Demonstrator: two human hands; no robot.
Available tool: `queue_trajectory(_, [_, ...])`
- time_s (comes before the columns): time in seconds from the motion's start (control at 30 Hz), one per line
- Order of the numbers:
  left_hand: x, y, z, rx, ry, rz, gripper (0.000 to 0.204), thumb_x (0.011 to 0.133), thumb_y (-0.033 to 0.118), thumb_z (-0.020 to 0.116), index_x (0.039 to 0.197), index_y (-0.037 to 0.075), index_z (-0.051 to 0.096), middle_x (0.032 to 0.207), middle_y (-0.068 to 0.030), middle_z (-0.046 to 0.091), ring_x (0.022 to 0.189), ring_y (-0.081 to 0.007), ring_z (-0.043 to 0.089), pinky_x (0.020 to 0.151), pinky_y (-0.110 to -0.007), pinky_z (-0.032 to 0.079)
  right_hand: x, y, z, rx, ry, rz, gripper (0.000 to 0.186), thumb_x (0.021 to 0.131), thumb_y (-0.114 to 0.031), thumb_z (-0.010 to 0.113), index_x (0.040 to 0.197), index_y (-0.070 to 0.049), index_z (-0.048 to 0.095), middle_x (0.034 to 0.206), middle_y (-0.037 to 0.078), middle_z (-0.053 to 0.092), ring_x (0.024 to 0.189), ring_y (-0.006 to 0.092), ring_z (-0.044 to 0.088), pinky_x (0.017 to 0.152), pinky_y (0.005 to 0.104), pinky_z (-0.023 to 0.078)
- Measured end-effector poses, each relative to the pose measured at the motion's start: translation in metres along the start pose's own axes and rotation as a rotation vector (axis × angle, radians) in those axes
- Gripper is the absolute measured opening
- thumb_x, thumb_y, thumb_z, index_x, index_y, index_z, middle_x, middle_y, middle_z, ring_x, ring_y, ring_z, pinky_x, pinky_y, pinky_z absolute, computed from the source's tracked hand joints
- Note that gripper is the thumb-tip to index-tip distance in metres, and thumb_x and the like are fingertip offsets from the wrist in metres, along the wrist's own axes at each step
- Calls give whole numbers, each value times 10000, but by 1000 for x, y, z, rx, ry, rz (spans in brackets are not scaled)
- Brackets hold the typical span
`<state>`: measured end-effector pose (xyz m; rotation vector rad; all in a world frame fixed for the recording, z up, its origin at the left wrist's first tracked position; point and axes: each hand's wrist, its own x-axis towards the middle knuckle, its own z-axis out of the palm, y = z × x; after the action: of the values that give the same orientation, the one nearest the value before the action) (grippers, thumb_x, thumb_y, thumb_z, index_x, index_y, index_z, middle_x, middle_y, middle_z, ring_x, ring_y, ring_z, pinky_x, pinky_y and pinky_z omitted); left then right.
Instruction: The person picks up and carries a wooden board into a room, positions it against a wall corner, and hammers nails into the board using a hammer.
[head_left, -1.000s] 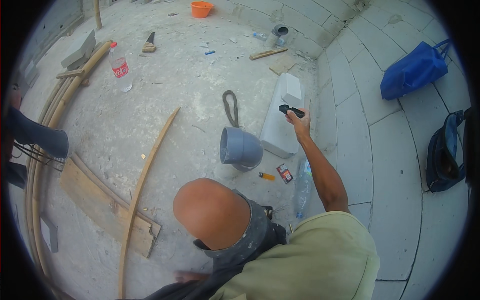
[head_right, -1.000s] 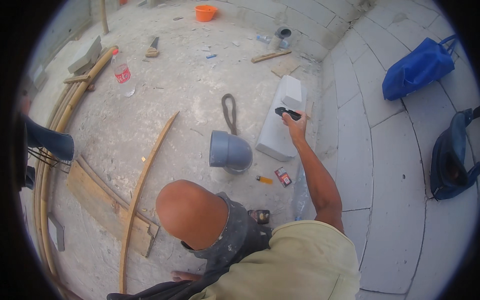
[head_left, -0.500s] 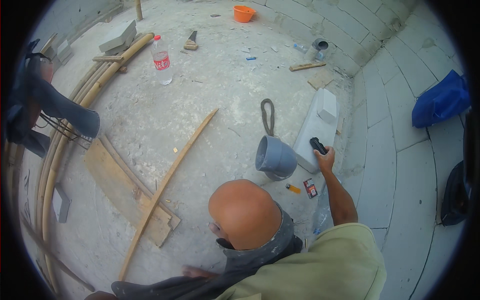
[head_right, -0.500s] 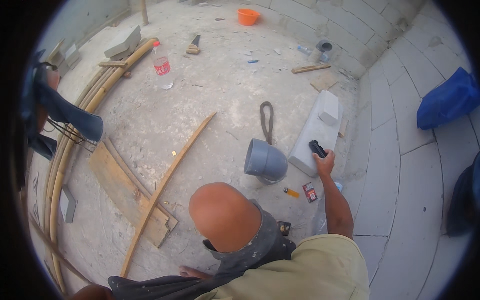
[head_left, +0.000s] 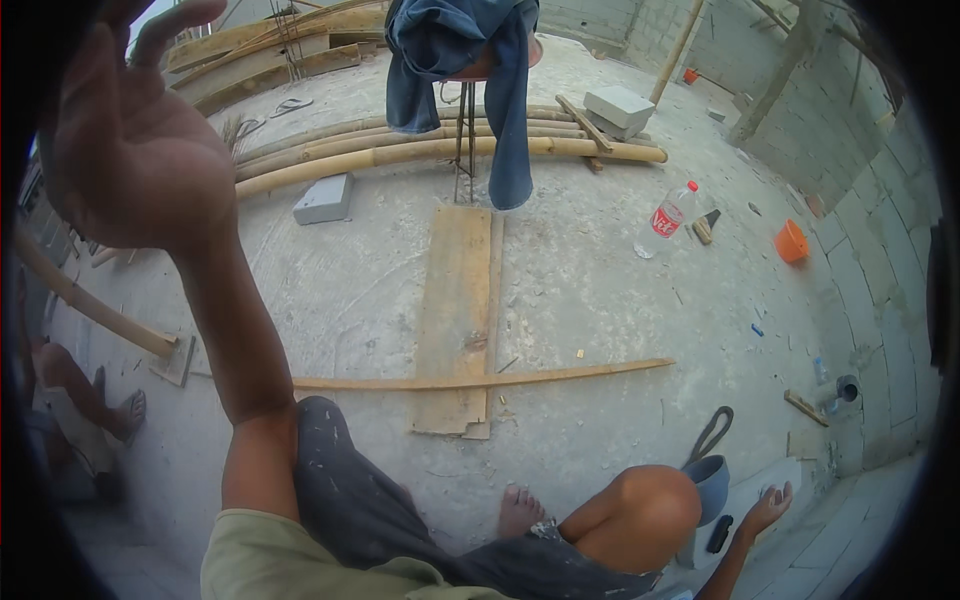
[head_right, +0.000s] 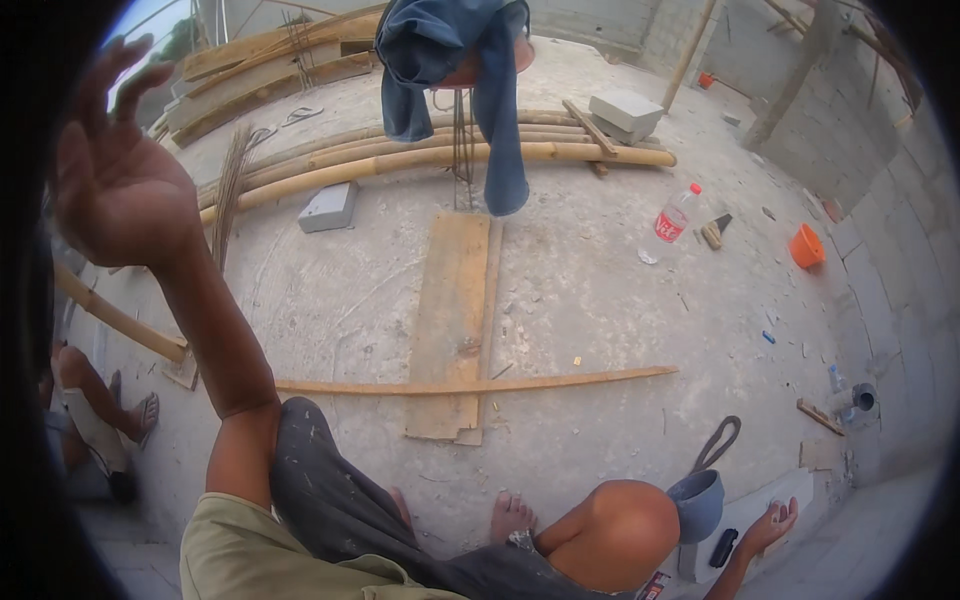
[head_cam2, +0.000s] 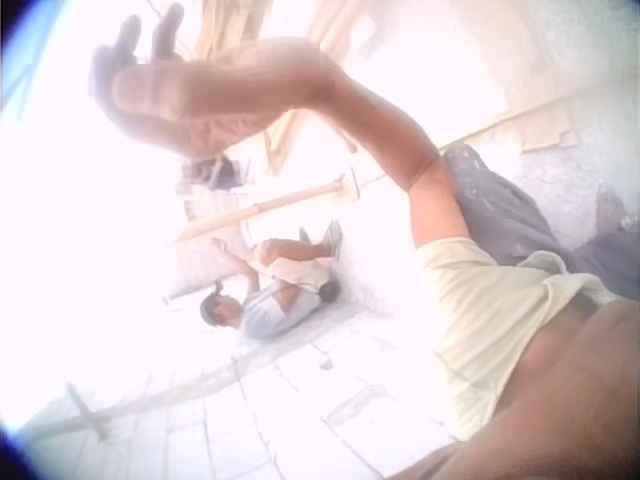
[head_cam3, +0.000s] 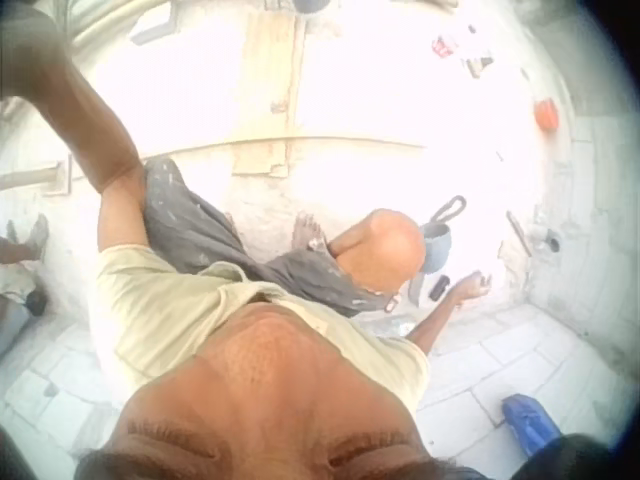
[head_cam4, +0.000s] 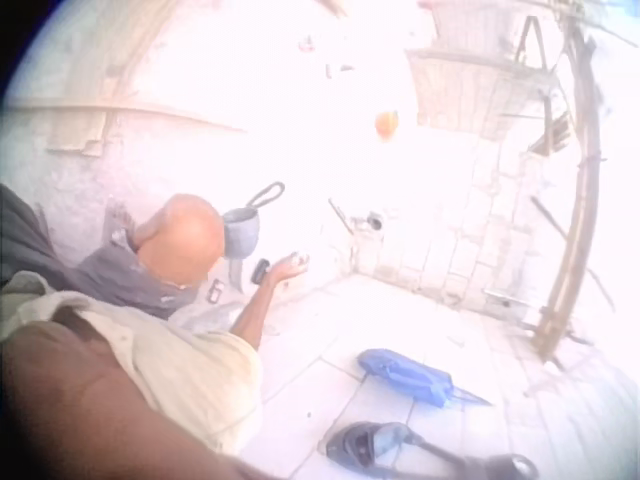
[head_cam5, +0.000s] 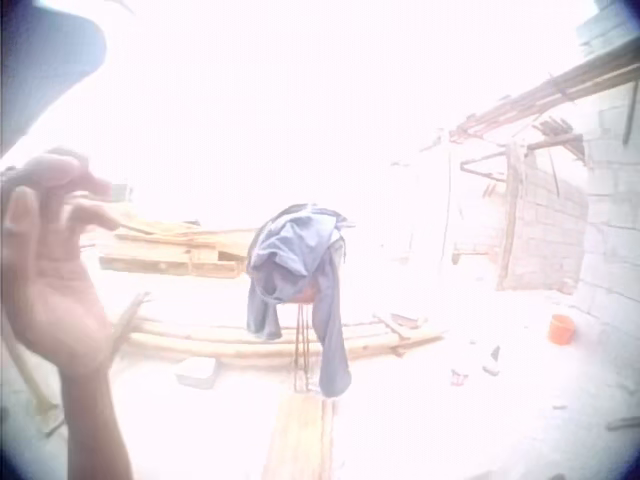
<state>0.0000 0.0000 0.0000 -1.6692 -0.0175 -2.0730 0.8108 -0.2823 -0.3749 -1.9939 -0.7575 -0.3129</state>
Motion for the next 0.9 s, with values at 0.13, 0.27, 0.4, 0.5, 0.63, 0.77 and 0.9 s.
queue_trajectory(0.13, [-56,-17,39,179,-278,-456,290,981,253,649,1166,35,704,1038,-132,723,833,-198,707,717,-312,583,6,-178,15,364,-207,-206,408,1014,-173,602,1386,-11,554,1378,160,575,1275,264,547,1036,393,458])
queue_trajectory(0.27, [-130,-52,58,280,-557,-499,241,869,263,691,901,33,755,912,-106,717,798,-244,715,738,-377,569,-74,-382,-21,353,-648,-432,390,954,-281,727,1303,-118,665,1288,181,680,1181,424,632,1032,547,487])
queue_trajectory(0.4, [-213,-64,55,299,-975,-685,209,844,261,701,900,63,736,967,-127,701,928,-330,683,833,-423,533,-136,-466,-32,311,-1094,-979,320,926,-169,718,1212,-36,665,1172,166,697,1093,301,664,966,403,510])
queue_trajectory(0.5, [-283,-82,27,293,-1377,-842,229,847,250,670,963,66,739,1013,-145,718,1012,-347,676,856,-453,528,-166,-468,6,152,-1365,-939,373,826,-149,782,1167,-46,669,1162,175,688,1074,317,670,915,357,516])
queue_trajectory(0.63, [-343,-63,-54,343,-1859,-982,270,818,289,687,945,60,749,944,-158,733,925,-359,693,800,-481,537,-182,-471,33,-294,-1301,-1155,396,820,-291,784,1164,-121,686,1173,80,695,1032,291,670,839,387,553])
queue_trajectory(0.77, [-397,-8,-87,48,-2124,-1093,484,821,468,739,969,7,745,953,-186,738,911,-363,701,792,-472,539,-190,-480,32,-411,-1295,-1092,375,849,-355,764,1130,-116,697,1074,126,733,994,344,693,788,436,564])
queue_trajectory(0.9, [-431,58,-71,-105,-2323,-1040,650,761,603,771,1060,27,747,1031,-165,743,976,-360,705,797,-472,549,-195,-484,12,-287,-1200,-1178,281,861,-235,780,1065,-56,706,922,122,727,849,310,683,772,410,535])
